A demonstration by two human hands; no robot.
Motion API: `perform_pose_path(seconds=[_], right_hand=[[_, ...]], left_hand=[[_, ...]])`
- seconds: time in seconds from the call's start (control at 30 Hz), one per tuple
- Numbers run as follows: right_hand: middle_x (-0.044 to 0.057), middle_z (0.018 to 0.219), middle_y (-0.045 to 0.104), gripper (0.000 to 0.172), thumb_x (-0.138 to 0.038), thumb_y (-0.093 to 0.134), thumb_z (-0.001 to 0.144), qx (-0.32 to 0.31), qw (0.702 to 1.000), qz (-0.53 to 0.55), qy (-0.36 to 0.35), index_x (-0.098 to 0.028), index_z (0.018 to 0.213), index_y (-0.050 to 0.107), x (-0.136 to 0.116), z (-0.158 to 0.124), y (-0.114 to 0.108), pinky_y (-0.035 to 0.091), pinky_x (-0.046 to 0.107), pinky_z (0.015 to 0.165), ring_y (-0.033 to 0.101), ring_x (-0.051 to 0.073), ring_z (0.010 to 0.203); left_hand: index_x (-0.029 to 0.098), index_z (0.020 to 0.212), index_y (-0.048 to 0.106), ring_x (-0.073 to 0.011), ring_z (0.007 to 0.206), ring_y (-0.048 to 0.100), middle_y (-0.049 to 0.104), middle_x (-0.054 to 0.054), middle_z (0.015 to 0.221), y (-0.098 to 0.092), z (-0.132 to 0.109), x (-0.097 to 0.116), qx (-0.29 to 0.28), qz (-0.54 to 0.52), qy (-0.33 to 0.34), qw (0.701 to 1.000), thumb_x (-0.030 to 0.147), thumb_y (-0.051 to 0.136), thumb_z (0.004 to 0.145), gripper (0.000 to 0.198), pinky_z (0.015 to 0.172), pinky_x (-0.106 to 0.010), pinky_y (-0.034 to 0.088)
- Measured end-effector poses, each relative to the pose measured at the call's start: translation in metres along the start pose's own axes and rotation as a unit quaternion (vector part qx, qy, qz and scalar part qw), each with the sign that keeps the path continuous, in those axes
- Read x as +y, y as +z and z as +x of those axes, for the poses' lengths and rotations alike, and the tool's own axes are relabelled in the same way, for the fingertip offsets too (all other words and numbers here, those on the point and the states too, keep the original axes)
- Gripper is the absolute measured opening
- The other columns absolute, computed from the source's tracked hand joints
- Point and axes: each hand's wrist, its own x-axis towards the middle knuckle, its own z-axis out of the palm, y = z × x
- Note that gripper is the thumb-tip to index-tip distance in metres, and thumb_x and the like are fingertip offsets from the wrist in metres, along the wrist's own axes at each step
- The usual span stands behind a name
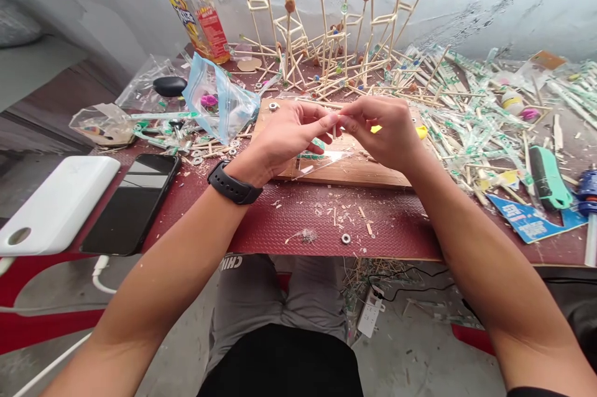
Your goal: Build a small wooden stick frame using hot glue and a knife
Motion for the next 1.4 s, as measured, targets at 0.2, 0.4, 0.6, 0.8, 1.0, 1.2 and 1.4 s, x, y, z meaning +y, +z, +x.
perform_pose_path(seconds=[0.2, 0.4, 0.6, 0.8, 1.0, 1.2, 1.4], right_hand=[[0.004, 0.086, 0.085, 0.030, -0.058, 0.074, 0.103, -0.004, 1.000, 0.002, -0.007, -0.032, 0.093, 0.084, 0.000, 0.001, 0.000, 0.065, 0.043, 0.069, 0.075, 0.024, 0.074], [0.004, 0.088, 0.085, 0.028, -0.056, 0.074, 0.104, -0.001, 1.000, 0.001, -0.003, -0.031, 0.098, 0.085, 0.003, 0.001, 0.001, 0.066, 0.042, 0.071, 0.077, 0.024, 0.077], [0.004, 0.084, 0.082, 0.025, -0.054, 0.074, 0.104, 0.010, 1.000, 0.014, 0.004, -0.031, 0.101, 0.084, 0.009, -0.001, 0.002, 0.066, 0.044, 0.072, 0.075, 0.024, 0.074], [0.004, 0.082, 0.081, 0.025, -0.052, 0.074, 0.103, 0.004, 1.000, 0.012, -0.003, -0.029, 0.098, 0.084, 0.010, -0.001, 0.002, 0.065, 0.042, 0.068, 0.073, 0.023, 0.070], [0.002, 0.081, 0.080, 0.020, -0.044, 0.073, 0.102, -0.005, 1.000, -0.003, -0.012, -0.029, 0.095, 0.084, 0.007, -0.002, 0.002, 0.064, 0.041, 0.068, 0.071, 0.021, 0.069], [0.003, 0.082, 0.080, 0.022, -0.047, 0.074, 0.102, -0.015, 1.000, 0.005, -0.004, -0.029, 0.096, 0.084, 0.009, -0.002, 0.004, 0.066, 0.043, 0.071, 0.073, 0.023, 0.072], [0.001, 0.079, 0.080, 0.022, -0.048, 0.073, 0.101, -0.015, 1.000, -0.001, -0.006, -0.030, 0.093, 0.084, 0.010, -0.002, 0.004, 0.066, 0.042, 0.069, 0.072, 0.022, 0.070]], left_hand=[[0.017, 0.080, 0.072, -0.0080, 0.072, 0.066, 0.075, -0.004, 0.084, 0.001, -0.001, 0.002, 0.015, 0.009, 0.010, 1.000, 0.052, 0.088, 0.101, 0.044, 0.064, -0.019, 0.051], [0.017, 0.080, 0.071, -0.0076, 0.073, 0.065, 0.074, -0.004, 0.085, 0.002, -0.001, 0.003, 0.026, 0.006, 0.007, 1.000, 0.043, 0.085, 0.105, 0.039, 0.066, -0.020, 0.053], [0.017, 0.091, 0.078, -0.0104, 0.081, 0.071, 0.077, -0.005, 0.092, 0.001, -0.001, 0.002, 0.043, -0.008, 0.011, 0.999, 0.037, 0.086, 0.103, 0.024, 0.069, -0.022, 0.055], [0.019, 0.104, 0.076, -0.0156, 0.091, 0.076, 0.079, -0.004, 0.095, -0.001, 0.000, 0.003, 0.089, -0.011, 0.033, 0.995, 0.023, 0.091, 0.095, 0.018, 0.074, -0.026, 0.058], [0.019, 0.103, 0.074, -0.0148, 0.088, 0.075, 0.076, -0.002, 0.091, 0.000, 0.000, 0.000, 0.084, -0.016, 0.039, 0.996, 0.016, 0.086, 0.094, 0.015, 0.071, -0.025, 0.056], [0.020, 0.100, 0.070, -0.0117, 0.076, 0.068, 0.074, 0.000, 0.086, -0.001, 0.003, -0.004, 0.098, 0.007, 0.048, 0.994, 0.011, 0.080, 0.090, 0.016, 0.066, -0.025, 0.051], [0.021, 0.099, 0.068, -0.0125, 0.077, 0.068, 0.072, 0.000, 0.086, 0.000, 0.003, -0.003, 0.105, 0.015, 0.043, 0.993, 0.010, 0.080, 0.089, 0.019, 0.067, -0.027, 0.050]])
